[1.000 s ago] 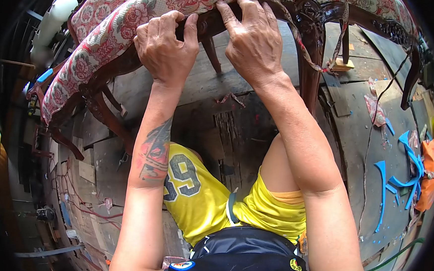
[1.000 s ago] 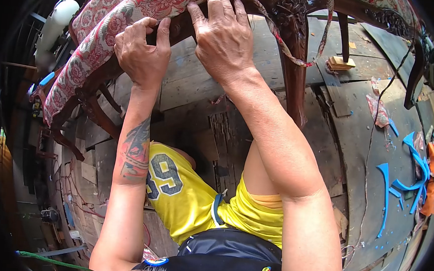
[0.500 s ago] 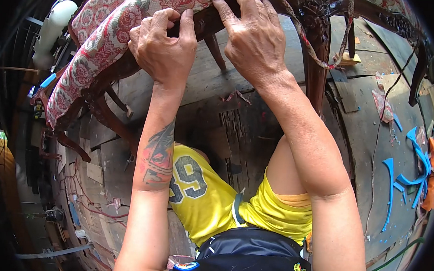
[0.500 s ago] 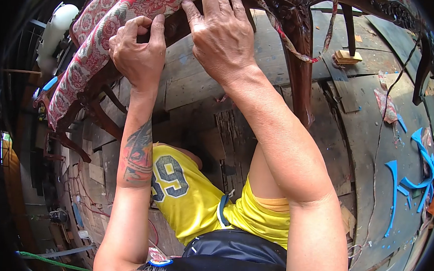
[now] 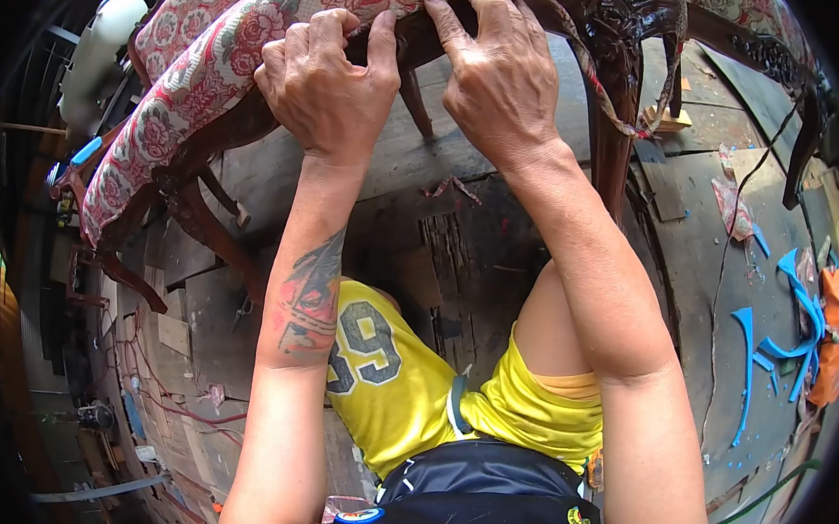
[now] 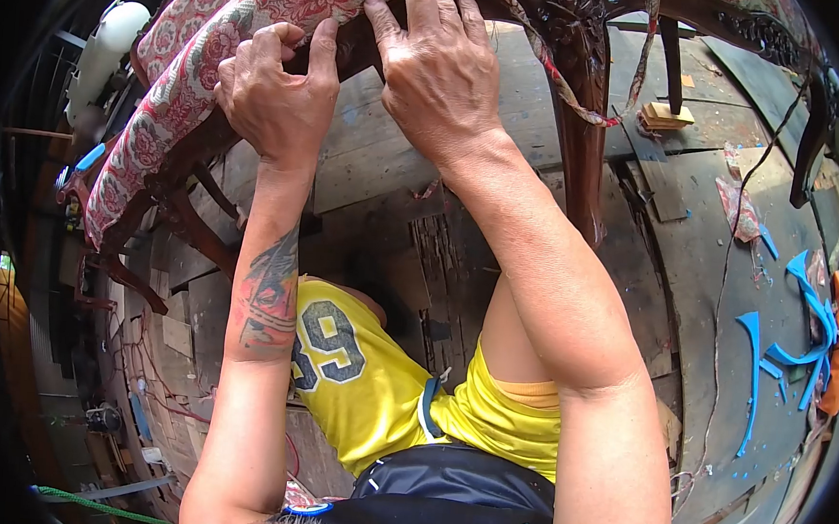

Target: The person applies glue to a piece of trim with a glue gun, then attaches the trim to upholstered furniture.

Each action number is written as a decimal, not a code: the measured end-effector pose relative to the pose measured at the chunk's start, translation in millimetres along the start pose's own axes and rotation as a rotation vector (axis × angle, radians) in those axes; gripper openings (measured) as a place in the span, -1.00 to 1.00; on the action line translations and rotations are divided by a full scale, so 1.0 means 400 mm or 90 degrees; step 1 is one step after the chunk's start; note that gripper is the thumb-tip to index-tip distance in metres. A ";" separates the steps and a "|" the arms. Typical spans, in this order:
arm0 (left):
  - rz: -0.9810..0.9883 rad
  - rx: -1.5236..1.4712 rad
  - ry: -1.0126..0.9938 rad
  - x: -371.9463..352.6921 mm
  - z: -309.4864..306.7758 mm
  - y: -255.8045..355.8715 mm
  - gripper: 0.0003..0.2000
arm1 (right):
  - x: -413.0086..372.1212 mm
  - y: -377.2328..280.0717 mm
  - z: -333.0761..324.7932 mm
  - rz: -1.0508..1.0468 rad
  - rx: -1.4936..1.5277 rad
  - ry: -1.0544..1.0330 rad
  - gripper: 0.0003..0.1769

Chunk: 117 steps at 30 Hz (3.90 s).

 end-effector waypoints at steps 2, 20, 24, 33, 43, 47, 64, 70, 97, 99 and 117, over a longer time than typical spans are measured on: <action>0.002 0.003 -0.005 -0.005 0.003 -0.010 -0.71 | 0.001 0.000 -0.001 -0.004 -0.002 0.004 -0.42; 0.035 -0.130 0.082 -0.018 -0.020 -0.147 -0.84 | 0.002 0.001 0.001 -0.026 -0.038 0.009 -0.40; 0.029 -0.127 0.079 -0.016 -0.022 -0.156 -0.82 | 0.001 0.001 0.003 -0.038 -0.052 0.006 -0.41; -0.033 -0.173 0.055 -0.004 -0.029 -0.198 -0.77 | 0.004 0.000 -0.001 -0.042 -0.052 0.013 -0.40; -0.059 -0.217 0.044 0.001 -0.037 -0.250 -0.72 | -0.027 0.019 0.034 -0.053 -0.100 0.041 -0.26; -0.044 -0.179 0.049 -0.006 -0.037 -0.239 -0.76 | -0.027 0.019 0.036 -0.064 -0.114 0.047 -0.25; 0.190 -0.140 -0.076 -0.054 -0.015 0.040 -0.46 | -0.018 0.012 0.035 -0.018 -0.065 0.045 -0.42; 0.152 -0.114 -0.094 -0.059 -0.015 0.057 -0.52 | -0.022 0.015 0.041 -0.042 -0.073 0.045 -0.43; 0.116 -0.273 -0.060 -0.063 0.005 0.087 -0.58 | -0.018 0.048 0.023 -0.075 -0.037 0.049 -0.37; 0.130 -0.221 -0.079 -0.066 0.006 0.093 -0.53 | -0.021 0.050 0.027 -0.080 -0.037 0.064 -0.37; 0.137 -0.170 -0.070 -0.085 0.025 0.109 -0.42 | -0.012 0.058 0.029 -0.074 -0.006 0.094 -0.44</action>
Point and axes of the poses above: each hand's wrist, its own x-axis towards the middle knuckle, its own z-axis out of the palm, y = z × x, the point moved 2 cm from there along x, towards the middle knuckle, and after that the axes turned 12 degrees about y, right-handed, at the moved point
